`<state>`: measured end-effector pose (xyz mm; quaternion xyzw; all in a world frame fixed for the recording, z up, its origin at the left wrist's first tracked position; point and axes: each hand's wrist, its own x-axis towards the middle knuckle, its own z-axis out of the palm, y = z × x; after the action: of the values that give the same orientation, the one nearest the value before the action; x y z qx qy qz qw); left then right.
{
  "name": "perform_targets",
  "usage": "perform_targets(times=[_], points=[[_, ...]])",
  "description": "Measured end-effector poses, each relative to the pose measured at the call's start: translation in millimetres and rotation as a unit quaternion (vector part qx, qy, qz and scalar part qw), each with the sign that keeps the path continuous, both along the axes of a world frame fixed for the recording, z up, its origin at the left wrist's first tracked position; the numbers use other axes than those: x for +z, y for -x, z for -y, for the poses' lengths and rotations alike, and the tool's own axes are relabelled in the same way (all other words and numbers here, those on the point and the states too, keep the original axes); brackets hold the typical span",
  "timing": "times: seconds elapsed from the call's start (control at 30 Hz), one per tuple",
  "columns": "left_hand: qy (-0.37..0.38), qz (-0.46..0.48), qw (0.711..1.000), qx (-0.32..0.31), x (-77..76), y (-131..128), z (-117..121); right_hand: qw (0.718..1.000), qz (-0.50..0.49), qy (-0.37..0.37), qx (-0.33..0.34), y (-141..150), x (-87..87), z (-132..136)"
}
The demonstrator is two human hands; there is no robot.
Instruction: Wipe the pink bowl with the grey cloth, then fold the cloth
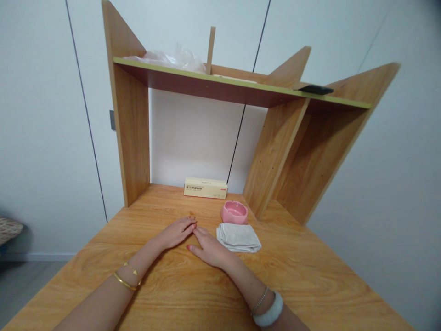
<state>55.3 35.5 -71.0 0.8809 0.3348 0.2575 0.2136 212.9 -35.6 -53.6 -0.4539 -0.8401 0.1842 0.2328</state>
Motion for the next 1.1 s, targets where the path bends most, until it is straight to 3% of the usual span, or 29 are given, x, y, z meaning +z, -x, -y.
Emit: perform_targets(times=[0.47,1.1], points=[[-0.033,-0.075,0.997,-0.004,3.9,-1.3,-1.4,1.0,0.017,-0.006,-0.001,-1.0,-3.7,-1.7],[-0.013,-0.062,0.998,0.014,7.6,-2.3,4.2,1.0,0.01,-0.011,0.0,0.1,-2.2,-1.1]])
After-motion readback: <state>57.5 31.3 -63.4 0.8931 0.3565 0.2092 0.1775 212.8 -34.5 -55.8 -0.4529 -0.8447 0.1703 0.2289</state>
